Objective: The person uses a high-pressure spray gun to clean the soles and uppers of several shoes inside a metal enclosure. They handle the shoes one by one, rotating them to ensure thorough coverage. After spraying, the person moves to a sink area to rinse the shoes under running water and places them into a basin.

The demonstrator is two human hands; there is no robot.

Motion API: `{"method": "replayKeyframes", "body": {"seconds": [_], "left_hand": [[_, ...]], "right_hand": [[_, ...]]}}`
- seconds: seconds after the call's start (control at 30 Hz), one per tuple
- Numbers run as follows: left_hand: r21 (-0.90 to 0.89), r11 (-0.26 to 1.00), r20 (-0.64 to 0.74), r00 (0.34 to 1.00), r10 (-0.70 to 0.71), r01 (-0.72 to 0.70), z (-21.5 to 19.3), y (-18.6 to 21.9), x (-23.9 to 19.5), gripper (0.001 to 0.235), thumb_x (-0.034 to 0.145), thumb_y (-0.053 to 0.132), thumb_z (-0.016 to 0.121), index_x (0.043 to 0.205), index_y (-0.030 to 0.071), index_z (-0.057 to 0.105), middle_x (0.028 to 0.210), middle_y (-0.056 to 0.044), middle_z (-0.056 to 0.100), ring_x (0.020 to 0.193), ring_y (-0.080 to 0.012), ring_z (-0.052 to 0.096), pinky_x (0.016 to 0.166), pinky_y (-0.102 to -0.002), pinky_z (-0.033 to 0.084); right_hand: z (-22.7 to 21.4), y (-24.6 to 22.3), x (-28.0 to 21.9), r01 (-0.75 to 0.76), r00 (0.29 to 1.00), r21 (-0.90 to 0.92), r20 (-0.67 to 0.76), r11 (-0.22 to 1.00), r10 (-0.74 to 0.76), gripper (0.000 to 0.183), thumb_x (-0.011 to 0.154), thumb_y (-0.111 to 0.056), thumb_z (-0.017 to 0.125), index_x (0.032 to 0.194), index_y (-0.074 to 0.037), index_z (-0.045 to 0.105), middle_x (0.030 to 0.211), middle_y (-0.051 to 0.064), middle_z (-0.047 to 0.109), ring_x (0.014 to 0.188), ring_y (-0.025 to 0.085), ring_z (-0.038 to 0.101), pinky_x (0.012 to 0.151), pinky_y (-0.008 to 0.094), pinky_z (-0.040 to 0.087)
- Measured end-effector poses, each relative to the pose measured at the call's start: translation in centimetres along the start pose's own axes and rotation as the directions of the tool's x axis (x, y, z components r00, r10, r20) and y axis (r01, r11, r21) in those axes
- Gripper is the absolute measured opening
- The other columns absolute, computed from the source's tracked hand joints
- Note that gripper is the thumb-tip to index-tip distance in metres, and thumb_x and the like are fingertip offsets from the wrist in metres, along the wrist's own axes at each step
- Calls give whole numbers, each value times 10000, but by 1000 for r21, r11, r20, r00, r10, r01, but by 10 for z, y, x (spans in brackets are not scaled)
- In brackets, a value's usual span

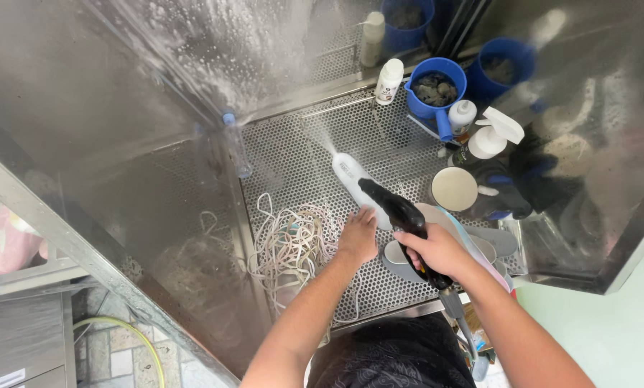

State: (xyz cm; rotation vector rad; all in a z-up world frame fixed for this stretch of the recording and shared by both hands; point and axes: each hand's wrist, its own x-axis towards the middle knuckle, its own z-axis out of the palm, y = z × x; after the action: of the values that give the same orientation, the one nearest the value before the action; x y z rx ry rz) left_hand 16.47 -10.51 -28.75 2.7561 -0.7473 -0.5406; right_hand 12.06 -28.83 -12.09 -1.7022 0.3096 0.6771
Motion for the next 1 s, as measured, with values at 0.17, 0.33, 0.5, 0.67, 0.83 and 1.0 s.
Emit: {"method": "replayKeyframes", "body": {"seconds": [0.17, 0.33, 0.5, 0.67, 0.83, 1.0], "left_hand": [[12, 1000, 20, 999, -26, 25, 1, 2, 0, 603, 858, 179, 655, 1405, -18, 496, 1588, -126, 381, 1537, -270, 251, 1252, -474, 214], [-26, 1000, -40, 999, -13, 12, 7, -1, 3, 673, 777, 205, 740, 1369, -22, 514, 1538, -138, 390, 1478, -271, 271, 1182, -476, 250], [-262, 960, -333, 924, -189, 102, 11, -1, -3, 349, 842, 165, 728, 1146, 6, 663, 1392, -170, 505, 1330, -349, 456, 1143, -448, 393], [-620, 777, -423, 789, -445, 106, 2, -7, 6, 371, 782, -55, 683, 1140, -11, 600, 1409, -235, 403, 1218, -426, 490, 974, -400, 518], [-721, 672, -396, 695, -600, 169, 10, -30, 17, 425, 825, -108, 577, 1220, 34, 515, 1292, -215, 477, 1161, -387, 558, 988, -438, 505], [-526, 790, -359, 761, -541, 313, 5, -31, 3, 390, 801, -41, 629, 1158, 105, 571, 1205, -113, 653, 1180, -352, 595, 997, -460, 488]], "right_hand": [[-1, 10, 2, -41, 997, -28, 58, 999, 42, 360, 941, -323, 672, 775, -7, 627, 599, 34, 598, 532, 153, 589, 557, 323, 483], [-11, 17, 3, 92, 995, 65, 26, 994, -94, 312, 922, -324, 676, 860, -20, 654, 694, 35, 672, 652, 150, 652, 649, 320, 528], [-17, 35, -11, 120, 990, 60, -79, 991, -115, 290, 909, -328, 688, 917, -39, 673, 739, 45, 660, 709, 152, 634, 700, 322, 520], [-35, 52, -44, 113, 988, -24, -106, 993, -115, 304, 912, -325, 680, 930, -22, 688, 757, 47, 683, 737, 153, 654, 727, 322, 532], [-43, 63, -73, 162, 979, 81, -134, 983, -150, 294, 904, -293, 691, 1008, -19, 677, 793, 59, 680, 775, 161, 647, 763, 329, 526], [-40, 69, -81, 214, 968, 164, -167, 963, -187, 310, 874, -252, 713, 1052, -2, 671, 872, 56, 694, 817, 173, 670, 783, 349, 545]]}}
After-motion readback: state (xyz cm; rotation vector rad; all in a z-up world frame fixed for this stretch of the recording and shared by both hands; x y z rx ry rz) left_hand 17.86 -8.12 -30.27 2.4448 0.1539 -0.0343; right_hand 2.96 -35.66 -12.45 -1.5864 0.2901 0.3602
